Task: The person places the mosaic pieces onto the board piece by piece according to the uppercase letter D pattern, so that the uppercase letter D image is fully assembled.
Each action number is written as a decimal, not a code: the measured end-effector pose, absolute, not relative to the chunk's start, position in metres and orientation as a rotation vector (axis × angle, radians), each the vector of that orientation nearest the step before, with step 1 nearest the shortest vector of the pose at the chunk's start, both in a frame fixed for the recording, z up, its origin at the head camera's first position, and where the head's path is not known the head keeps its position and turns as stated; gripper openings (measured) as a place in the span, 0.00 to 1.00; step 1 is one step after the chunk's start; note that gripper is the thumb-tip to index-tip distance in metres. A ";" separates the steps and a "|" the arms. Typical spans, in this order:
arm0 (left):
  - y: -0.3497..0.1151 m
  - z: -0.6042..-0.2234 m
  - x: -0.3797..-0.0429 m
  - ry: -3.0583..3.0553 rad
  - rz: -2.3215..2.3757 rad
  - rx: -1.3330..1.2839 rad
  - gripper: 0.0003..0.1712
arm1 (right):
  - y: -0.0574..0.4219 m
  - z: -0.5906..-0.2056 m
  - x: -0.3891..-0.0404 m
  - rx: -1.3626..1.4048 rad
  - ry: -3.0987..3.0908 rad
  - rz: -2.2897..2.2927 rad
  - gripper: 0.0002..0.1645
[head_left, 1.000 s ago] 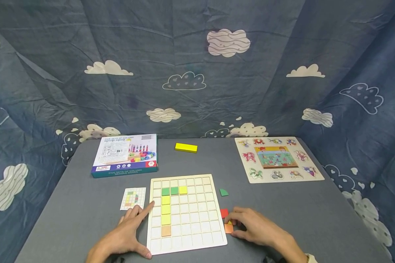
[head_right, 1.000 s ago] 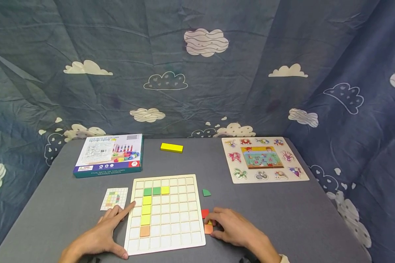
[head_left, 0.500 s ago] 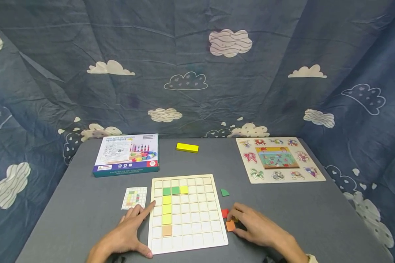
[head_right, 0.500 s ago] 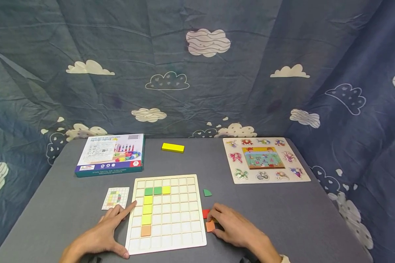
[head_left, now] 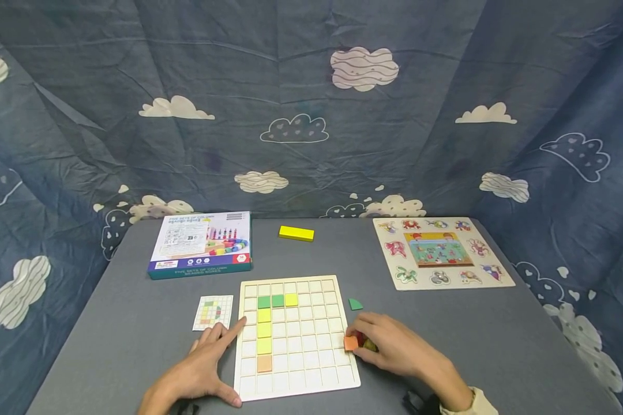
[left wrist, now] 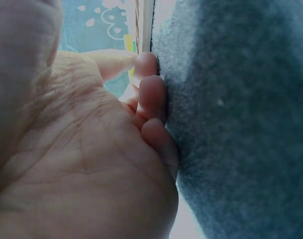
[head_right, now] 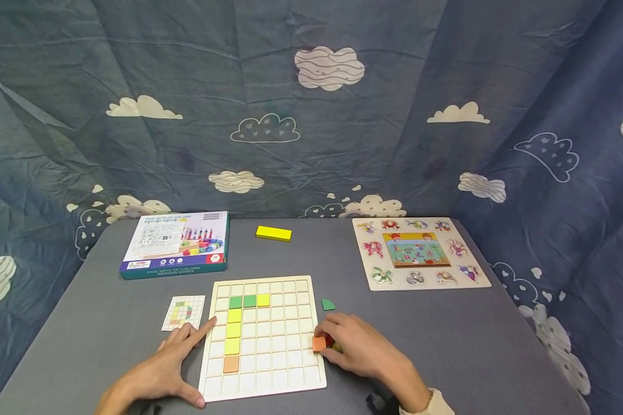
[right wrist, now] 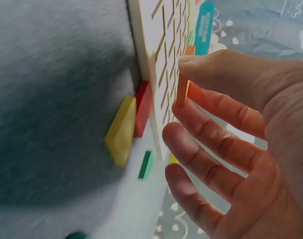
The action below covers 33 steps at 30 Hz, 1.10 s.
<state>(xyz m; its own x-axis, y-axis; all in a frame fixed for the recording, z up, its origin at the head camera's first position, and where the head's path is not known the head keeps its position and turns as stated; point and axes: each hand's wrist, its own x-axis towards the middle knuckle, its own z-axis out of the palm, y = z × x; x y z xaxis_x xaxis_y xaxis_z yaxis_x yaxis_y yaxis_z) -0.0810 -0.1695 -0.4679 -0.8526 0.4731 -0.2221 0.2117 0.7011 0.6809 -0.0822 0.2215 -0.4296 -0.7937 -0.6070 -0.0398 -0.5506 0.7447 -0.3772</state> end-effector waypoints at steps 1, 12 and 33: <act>-0.169 -0.468 -0.081 2.527 0.944 0.526 0.80 | 0.219 -0.429 -0.083 -0.945 2.782 -0.524 0.13; -0.168 -0.469 -0.080 2.527 0.954 0.527 0.80 | 0.191 -0.431 -0.096 -1.067 2.795 -0.525 0.11; -0.169 -0.468 -0.081 2.518 0.965 0.512 0.80 | 0.140 -0.430 -0.107 -1.286 2.789 -0.523 0.12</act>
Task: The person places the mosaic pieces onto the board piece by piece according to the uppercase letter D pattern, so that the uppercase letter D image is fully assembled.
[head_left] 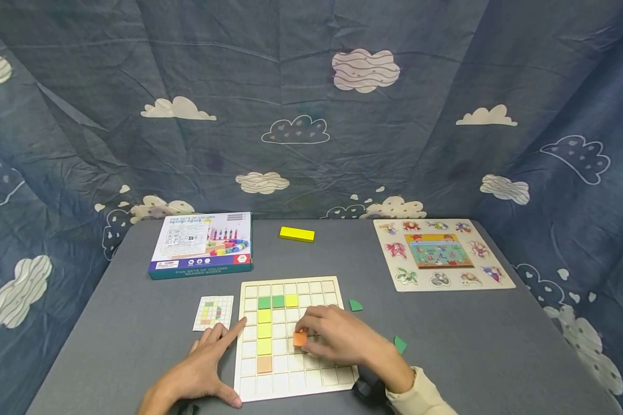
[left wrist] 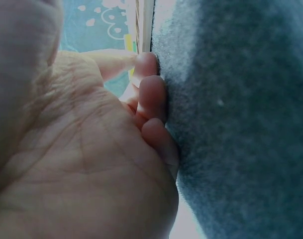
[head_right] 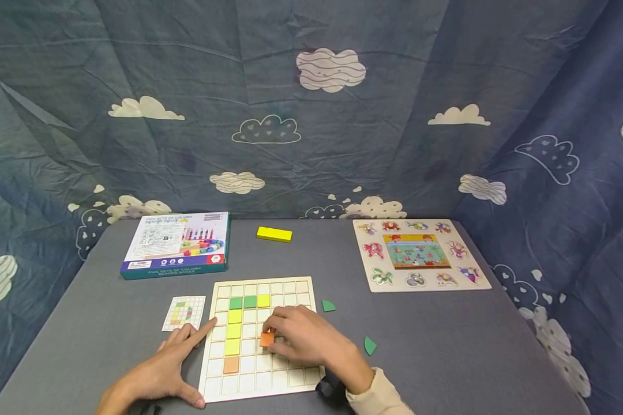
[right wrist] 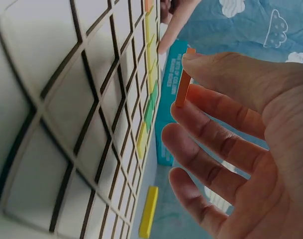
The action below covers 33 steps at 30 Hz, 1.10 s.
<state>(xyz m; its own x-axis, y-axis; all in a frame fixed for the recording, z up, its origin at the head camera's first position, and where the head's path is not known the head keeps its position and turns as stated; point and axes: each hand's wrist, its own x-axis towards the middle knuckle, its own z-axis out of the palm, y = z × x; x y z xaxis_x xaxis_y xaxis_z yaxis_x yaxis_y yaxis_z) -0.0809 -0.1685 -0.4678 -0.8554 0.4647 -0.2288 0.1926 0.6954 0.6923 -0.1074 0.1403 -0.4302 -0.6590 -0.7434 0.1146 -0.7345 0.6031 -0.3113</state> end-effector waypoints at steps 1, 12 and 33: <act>-0.169 -0.468 -0.081 2.517 0.964 0.510 0.80 | 0.138 -0.431 -0.107 -1.288 2.787 -0.519 0.12; -0.170 -0.470 -0.081 2.525 0.957 0.523 0.80 | 0.124 -0.444 -0.103 -1.370 2.719 -0.475 0.11; -0.171 -0.468 -0.080 2.522 0.954 0.567 0.79 | 0.107 -0.450 -0.089 -1.449 2.809 -0.286 0.12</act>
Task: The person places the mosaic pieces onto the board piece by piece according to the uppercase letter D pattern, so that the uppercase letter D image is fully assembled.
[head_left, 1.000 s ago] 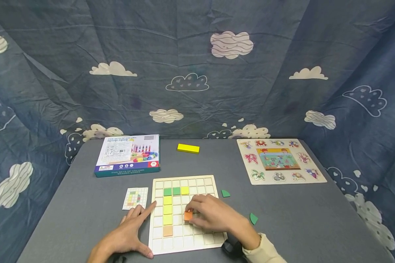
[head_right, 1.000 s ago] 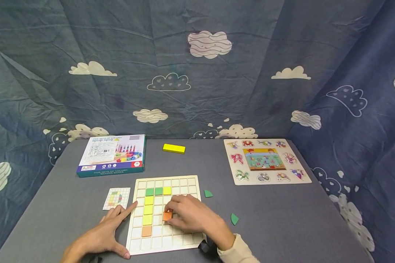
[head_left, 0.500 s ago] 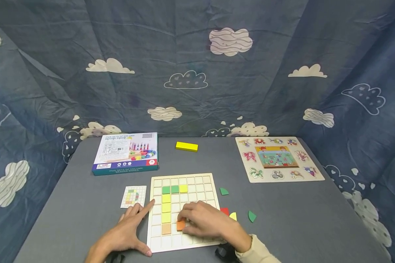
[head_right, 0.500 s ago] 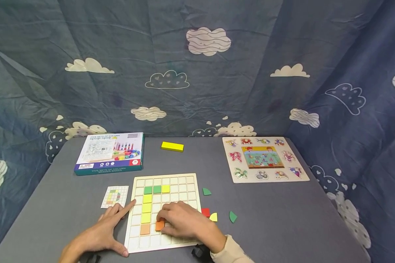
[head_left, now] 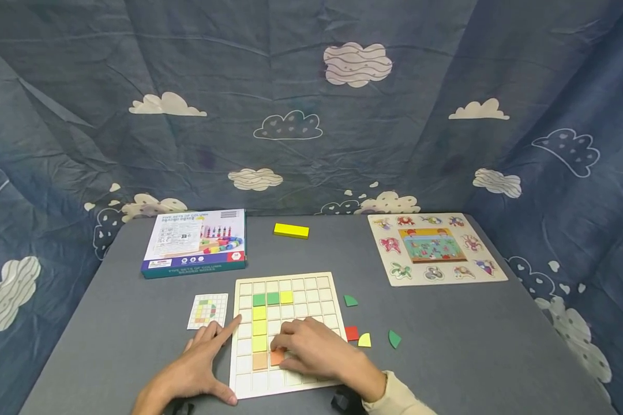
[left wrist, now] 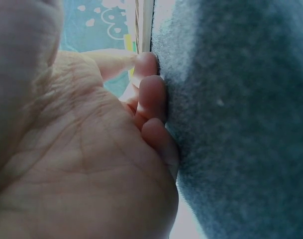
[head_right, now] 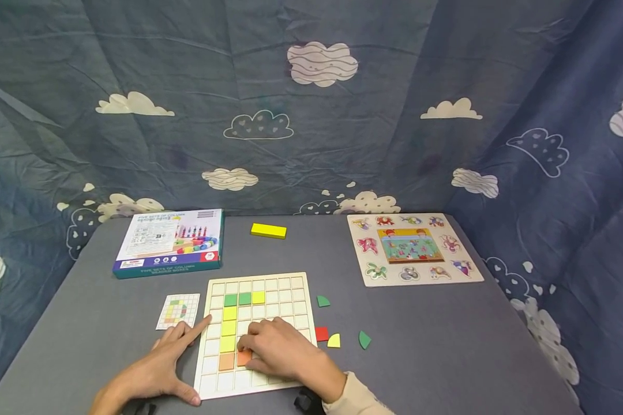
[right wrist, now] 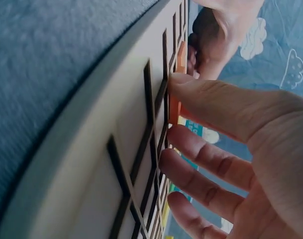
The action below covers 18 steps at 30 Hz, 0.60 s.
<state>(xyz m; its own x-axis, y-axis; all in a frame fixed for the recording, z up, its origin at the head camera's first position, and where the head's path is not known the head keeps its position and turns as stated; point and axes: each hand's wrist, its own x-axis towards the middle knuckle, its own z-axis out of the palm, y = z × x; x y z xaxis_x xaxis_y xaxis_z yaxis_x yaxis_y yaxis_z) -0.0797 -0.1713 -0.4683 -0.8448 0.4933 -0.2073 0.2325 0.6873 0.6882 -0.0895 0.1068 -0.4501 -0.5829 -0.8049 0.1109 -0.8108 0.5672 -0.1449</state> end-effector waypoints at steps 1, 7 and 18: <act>-0.171 -0.468 -0.080 2.519 0.952 0.567 0.79 | 0.106 -0.450 -0.089 1.419 -2.751 0.278 0.12; -0.171 -0.467 -0.081 2.499 0.936 0.525 0.79 | 0.101 -0.453 -0.087 1.411 -2.746 0.265 0.12; -0.170 -0.467 -0.080 2.502 0.941 0.530 0.79 | 0.100 -0.453 -0.085 1.411 -2.728 0.284 0.08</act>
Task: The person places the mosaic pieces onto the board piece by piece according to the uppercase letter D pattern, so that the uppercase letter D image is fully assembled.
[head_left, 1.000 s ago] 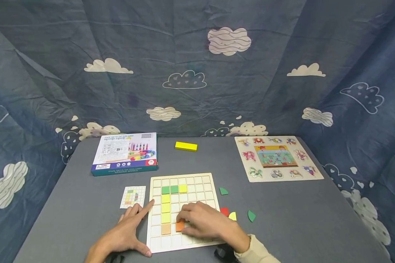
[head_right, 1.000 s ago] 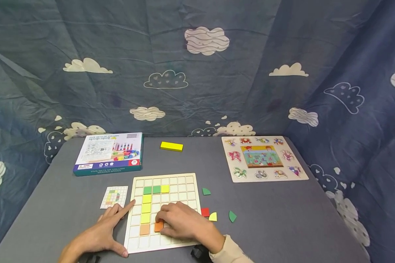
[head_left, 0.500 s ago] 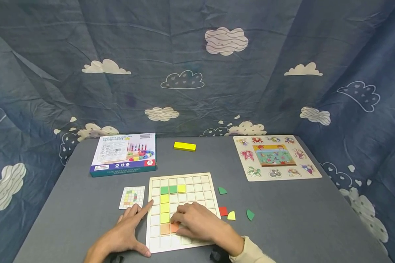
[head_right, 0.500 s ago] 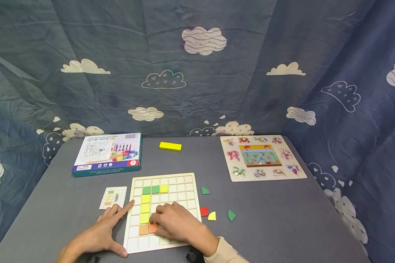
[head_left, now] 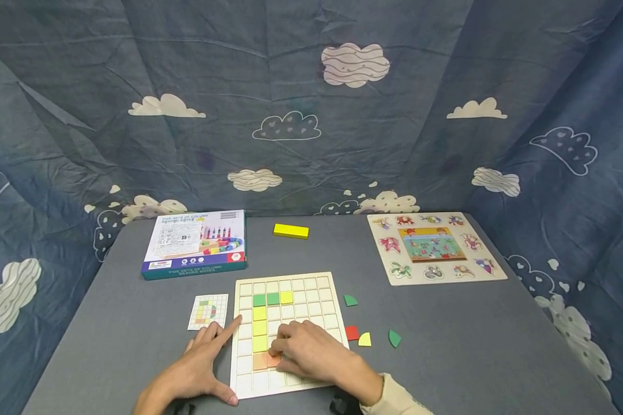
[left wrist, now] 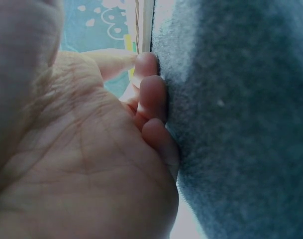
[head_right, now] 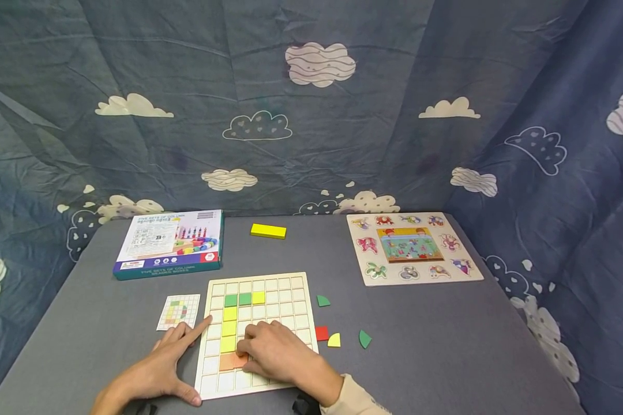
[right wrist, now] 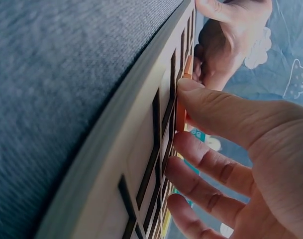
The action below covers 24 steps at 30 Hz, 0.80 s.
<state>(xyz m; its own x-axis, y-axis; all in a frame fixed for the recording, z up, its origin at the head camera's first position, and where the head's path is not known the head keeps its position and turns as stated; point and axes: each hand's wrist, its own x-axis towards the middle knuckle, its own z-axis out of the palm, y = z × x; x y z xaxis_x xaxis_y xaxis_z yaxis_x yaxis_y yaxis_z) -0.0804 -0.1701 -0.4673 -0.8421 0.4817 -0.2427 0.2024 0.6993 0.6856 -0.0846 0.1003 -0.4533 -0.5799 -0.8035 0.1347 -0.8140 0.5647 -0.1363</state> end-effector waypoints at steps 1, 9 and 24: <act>-0.170 -0.468 -0.081 2.503 0.944 0.535 0.79 | 0.100 -0.453 -0.084 1.412 -2.725 0.287 0.08; -0.170 -0.469 -0.082 2.509 0.946 0.541 0.79 | 0.100 -0.453 -0.084 1.420 -2.700 0.267 0.06; -0.170 -0.467 -0.081 2.512 0.929 0.506 0.79 | 0.101 -0.455 -0.086 1.412 -2.729 0.340 0.05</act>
<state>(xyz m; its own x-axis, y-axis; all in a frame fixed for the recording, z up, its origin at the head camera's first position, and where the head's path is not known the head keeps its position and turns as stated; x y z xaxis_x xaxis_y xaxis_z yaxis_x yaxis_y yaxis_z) -0.0808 -0.1695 -0.4674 -0.8488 0.4651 -0.2514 0.1898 0.7117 0.6763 -0.0856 0.1013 -0.4548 -0.5817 -0.8004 0.1450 -0.8115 0.5588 -0.1709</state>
